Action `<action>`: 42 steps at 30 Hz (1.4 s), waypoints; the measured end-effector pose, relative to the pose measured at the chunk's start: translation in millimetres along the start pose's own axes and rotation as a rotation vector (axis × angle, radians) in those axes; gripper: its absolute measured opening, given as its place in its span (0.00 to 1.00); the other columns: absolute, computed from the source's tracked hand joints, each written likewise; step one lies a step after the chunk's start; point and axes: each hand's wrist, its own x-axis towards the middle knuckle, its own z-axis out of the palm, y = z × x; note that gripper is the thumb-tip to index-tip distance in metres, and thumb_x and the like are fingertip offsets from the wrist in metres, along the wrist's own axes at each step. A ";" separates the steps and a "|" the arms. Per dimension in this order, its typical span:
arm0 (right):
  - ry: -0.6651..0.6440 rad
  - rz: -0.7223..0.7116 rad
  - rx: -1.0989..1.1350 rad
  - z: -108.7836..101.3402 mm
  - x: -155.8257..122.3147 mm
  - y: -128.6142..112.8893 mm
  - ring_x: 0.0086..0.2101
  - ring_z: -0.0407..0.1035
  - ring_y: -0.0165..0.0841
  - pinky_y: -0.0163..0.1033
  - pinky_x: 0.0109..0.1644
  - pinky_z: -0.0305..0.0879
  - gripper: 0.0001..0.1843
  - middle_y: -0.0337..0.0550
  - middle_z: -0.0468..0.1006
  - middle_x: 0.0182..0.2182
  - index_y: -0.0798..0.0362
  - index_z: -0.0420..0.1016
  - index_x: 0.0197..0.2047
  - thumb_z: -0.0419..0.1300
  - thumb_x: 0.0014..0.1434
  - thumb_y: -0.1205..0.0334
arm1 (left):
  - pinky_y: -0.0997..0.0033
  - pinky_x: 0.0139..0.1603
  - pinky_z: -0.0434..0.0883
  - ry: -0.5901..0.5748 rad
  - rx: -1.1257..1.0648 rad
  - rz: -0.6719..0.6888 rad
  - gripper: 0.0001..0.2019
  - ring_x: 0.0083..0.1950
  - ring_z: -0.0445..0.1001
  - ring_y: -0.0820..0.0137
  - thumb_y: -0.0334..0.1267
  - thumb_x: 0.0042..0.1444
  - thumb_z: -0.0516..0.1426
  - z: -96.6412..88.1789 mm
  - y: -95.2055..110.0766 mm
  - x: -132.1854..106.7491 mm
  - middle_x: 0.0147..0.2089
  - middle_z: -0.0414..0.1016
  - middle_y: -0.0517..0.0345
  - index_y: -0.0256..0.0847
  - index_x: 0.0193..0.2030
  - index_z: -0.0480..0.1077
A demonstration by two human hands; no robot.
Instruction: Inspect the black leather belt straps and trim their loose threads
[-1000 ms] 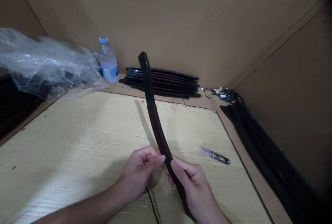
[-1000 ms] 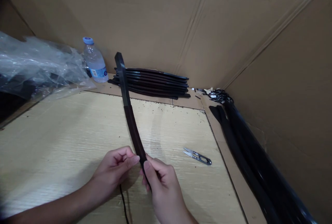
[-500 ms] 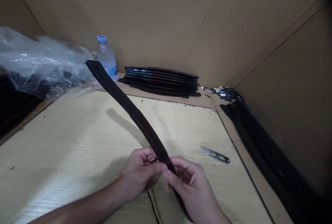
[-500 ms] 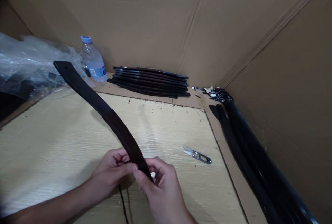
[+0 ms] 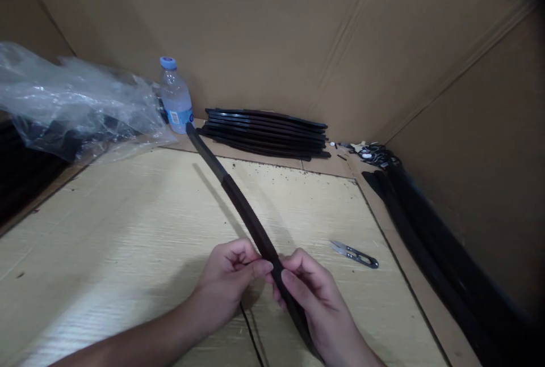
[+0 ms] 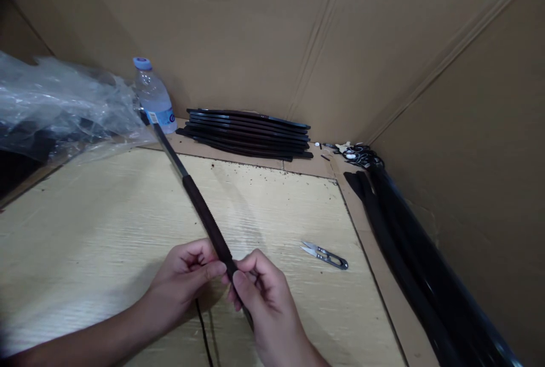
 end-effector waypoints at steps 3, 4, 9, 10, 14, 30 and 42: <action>0.017 0.009 -0.010 0.1 1.6 -2.1 0.28 0.62 0.25 0.30 0.32 0.59 0.12 0.36 0.67 0.25 0.55 0.67 0.34 0.62 0.55 0.56 | 0.72 0.30 0.66 -0.008 -0.004 0.005 0.10 0.28 0.70 0.71 0.34 0.44 0.64 -1.5 0.0 2.0 0.25 0.72 0.58 0.35 0.24 0.66; 0.023 0.014 0.003 0.2 2.3 -2.4 0.29 0.63 0.26 0.30 0.33 0.60 0.12 0.37 0.69 0.27 0.55 0.68 0.36 0.64 0.53 0.57 | 0.71 0.32 0.67 -0.025 -0.016 0.004 0.10 0.30 0.71 0.70 0.33 0.42 0.65 -1.9 -0.1 2.3 0.27 0.72 0.57 0.34 0.26 0.67; -0.026 0.100 0.070 -1.6 6.4 -2.4 0.28 0.64 0.27 0.31 0.28 0.65 0.21 0.40 0.72 0.30 0.55 0.71 0.43 0.69 0.45 0.61 | 0.71 0.31 0.67 -0.090 -0.037 -0.028 0.10 0.29 0.69 0.71 0.36 0.43 0.65 -2.5 0.3 1.0 0.26 0.71 0.57 0.34 0.28 0.69; -0.050 0.119 0.063 -2.1 6.9 -2.2 0.26 0.63 0.25 0.30 0.26 0.66 0.18 0.39 0.72 0.28 0.56 0.71 0.39 0.70 0.44 0.61 | 0.72 0.29 0.66 -0.079 -0.011 -0.038 0.10 0.27 0.68 0.72 0.37 0.44 0.64 -2.6 0.3 0.6 0.25 0.70 0.58 0.34 0.26 0.68; -0.076 0.172 0.099 -2.3 6.3 -0.2 0.19 0.62 0.23 0.29 0.16 0.64 0.20 0.34 0.70 0.25 0.54 0.63 0.33 0.70 0.42 0.59 | 0.76 0.23 0.61 -0.038 0.053 -0.070 0.15 0.23 0.66 0.75 0.40 0.45 0.64 -2.6 -0.6 -0.4 0.21 0.68 0.61 0.35 0.21 0.63; 0.012 0.001 -0.004 -2.2 6.1 0.4 0.29 0.63 0.26 0.31 0.32 0.59 0.14 0.39 0.72 0.31 0.52 0.67 0.43 0.62 0.55 0.58 | 0.73 0.31 0.66 -0.007 0.010 -0.027 0.09 0.29 0.72 0.70 0.34 0.40 0.66 2.1 7.7 3.8 0.25 0.74 0.59 0.34 0.26 0.71; -0.013 0.107 0.036 1.7 5.5 -0.2 0.22 0.64 0.26 0.32 0.25 0.64 0.15 0.34 0.69 0.23 0.54 0.63 0.31 0.67 0.48 0.60 | 0.72 0.25 0.67 -0.072 -0.016 -0.055 0.10 0.24 0.70 0.71 0.38 0.45 0.64 1.3 1.6 -1.3 0.25 0.73 0.55 0.33 0.26 0.69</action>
